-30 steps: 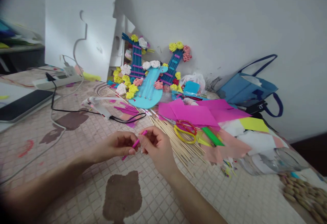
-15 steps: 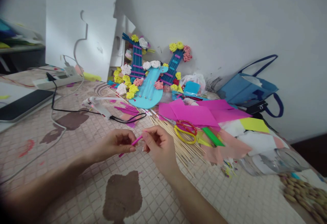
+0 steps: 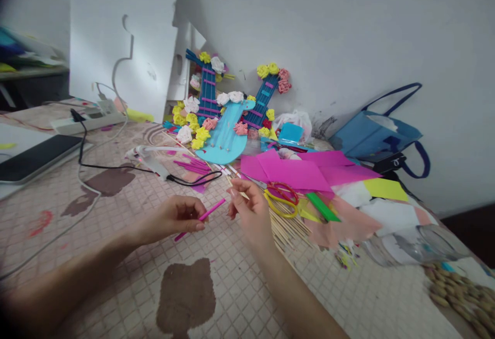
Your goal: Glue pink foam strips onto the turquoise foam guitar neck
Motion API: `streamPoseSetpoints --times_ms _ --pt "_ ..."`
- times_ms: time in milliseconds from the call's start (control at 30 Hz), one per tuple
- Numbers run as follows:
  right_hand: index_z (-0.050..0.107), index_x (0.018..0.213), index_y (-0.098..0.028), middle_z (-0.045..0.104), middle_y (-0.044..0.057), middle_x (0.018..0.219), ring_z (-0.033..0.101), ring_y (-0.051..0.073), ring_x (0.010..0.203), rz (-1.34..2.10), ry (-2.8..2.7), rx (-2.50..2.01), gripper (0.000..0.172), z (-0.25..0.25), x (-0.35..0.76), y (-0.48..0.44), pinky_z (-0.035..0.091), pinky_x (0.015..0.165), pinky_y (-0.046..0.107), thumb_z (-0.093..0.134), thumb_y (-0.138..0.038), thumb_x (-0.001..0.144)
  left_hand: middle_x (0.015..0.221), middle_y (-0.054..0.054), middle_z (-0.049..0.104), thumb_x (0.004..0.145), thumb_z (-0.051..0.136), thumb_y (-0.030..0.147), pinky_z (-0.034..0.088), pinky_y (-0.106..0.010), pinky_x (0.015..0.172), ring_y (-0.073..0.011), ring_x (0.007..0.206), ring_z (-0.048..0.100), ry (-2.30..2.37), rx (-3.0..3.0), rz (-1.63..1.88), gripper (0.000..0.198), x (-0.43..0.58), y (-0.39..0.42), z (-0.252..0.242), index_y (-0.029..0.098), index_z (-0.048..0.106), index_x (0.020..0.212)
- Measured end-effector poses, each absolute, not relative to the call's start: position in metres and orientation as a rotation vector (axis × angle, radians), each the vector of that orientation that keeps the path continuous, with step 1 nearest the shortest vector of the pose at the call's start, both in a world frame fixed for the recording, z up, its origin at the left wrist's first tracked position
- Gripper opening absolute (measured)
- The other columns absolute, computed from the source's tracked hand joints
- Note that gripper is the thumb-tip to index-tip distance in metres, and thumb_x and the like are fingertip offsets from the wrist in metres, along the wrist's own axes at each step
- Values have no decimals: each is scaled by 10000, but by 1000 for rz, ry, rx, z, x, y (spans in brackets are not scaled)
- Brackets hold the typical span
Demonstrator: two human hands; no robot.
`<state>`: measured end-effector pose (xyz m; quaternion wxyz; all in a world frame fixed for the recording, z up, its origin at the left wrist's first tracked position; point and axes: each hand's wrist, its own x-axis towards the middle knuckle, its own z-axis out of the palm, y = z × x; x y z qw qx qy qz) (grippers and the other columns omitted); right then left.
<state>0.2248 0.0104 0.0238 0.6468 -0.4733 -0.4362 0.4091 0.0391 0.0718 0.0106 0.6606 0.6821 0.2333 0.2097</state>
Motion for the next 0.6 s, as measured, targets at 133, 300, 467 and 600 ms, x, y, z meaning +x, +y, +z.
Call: streamPoseSetpoints --times_ms 133,300,467,600 --pt "583 816 -186 546 -56 629 487 48 472 915 -1054 -1119 138 19 228 12 392 443 175 605 -318 850 643 7 584 724 733 322 407 -195 528 -74 562 507 509 1437 408 249 38 73 13 108 616 774" --pt "501 697 -189 399 -92 432 406 53 351 892 -1040 -1210 347 21 226 7 310 359 169 495 -473 896 690 -12 633 746 720 319 470 -222 577 -90 585 570 468 1334 321 251 35 75 14 106 682 873" --pt "470 601 -186 398 -80 406 382 51 321 895 -1028 -1279 432 19 229 9 276 331 174 480 -508 889 754 -21 657 786 685 334 489 -218 595 -90 603 598 447 1246 249 264 32 76 13 122 692 944" --pt "629 865 -179 619 -19 672 468 53 422 916 -1118 -1251 247 19 232 11 361 388 185 604 -422 832 762 -23 660 793 680 342 503 -227 609 -93 607 605 443 1194 226 277 31 76 12 125 692 964"
